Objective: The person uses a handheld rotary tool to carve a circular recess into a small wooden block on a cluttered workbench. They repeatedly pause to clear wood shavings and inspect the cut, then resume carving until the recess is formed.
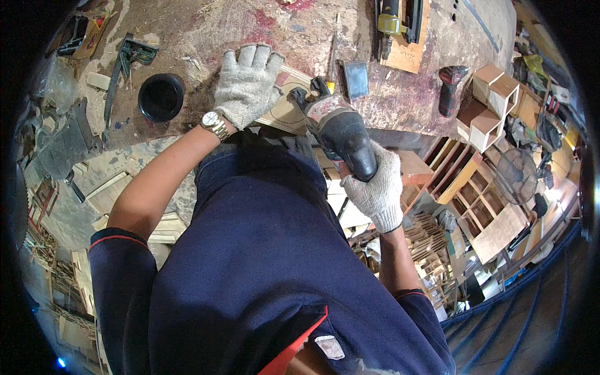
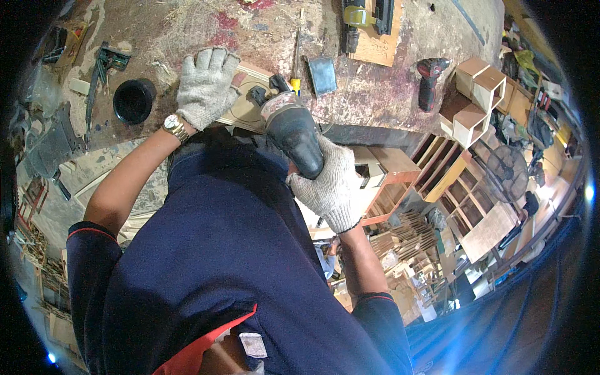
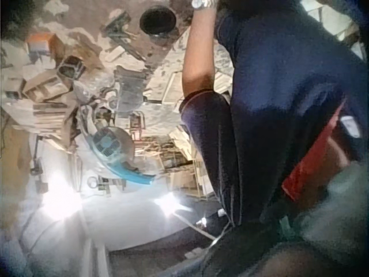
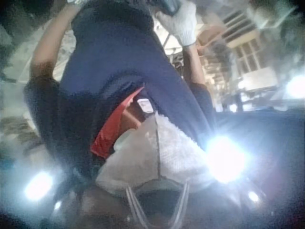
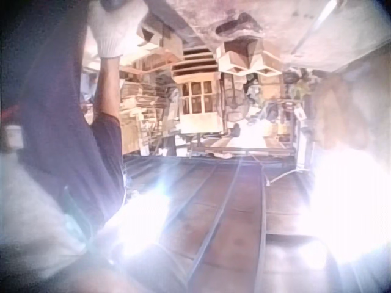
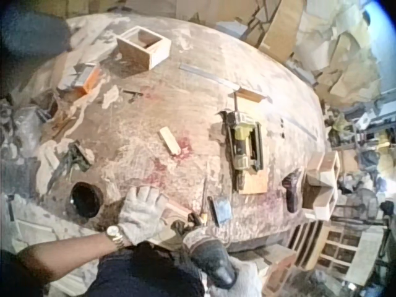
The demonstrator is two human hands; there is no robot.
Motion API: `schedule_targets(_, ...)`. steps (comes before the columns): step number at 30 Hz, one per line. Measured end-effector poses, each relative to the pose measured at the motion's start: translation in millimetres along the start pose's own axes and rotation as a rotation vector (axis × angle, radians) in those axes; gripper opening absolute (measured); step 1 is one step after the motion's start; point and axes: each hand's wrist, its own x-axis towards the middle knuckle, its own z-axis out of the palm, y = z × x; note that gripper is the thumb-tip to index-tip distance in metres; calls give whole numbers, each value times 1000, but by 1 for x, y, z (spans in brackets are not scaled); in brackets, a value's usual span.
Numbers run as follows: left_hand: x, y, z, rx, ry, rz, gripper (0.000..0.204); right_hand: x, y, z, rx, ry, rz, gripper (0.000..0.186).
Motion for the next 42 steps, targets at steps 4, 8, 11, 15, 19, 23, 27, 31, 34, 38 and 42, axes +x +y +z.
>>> schedule_targets(4,0,0,1,27,106,25,33,3,0,-5,-59,-7,-46,37)
schedule_targets(8,0,0,1,14,101,21,33,2,-2,-5,-261,103,-146,42)
schedule_targets(11,0,0,1,22,121,19,34,5,-1,-11,-191,-27,-51,47)
schedule_targets(15,0,1,-1,8,91,3,35,10,1,-15,-227,-57,-66,50)
schedule_targets(19,-1,2,-3,5,68,-9,35,13,3,-16,-326,-29,-151,43)
schedule_targets(23,-2,2,-1,12,74,-12,36,18,4,-21,-317,-51,-217,39)
schedule_targets(27,-2,2,2,38,75,-14,37,25,-2,-26,-338,-103,-189,42)
schedule_targets(31,-3,1,1,45,71,-10,40,29,-10,-35,-366,-172,-125,49)
schedule_targets(34,-4,2,1,45,54,-16,40,31,-11,-37,-413,-191,-92,51)
schedule_targets(38,-4,2,8,39,89,-26,38,31,-3,-31,-509,-11,-253,46)
schedule_targets(42,-10,-4,13,122,292,-56,49,34,0,-34,-442,-106,-216,44)
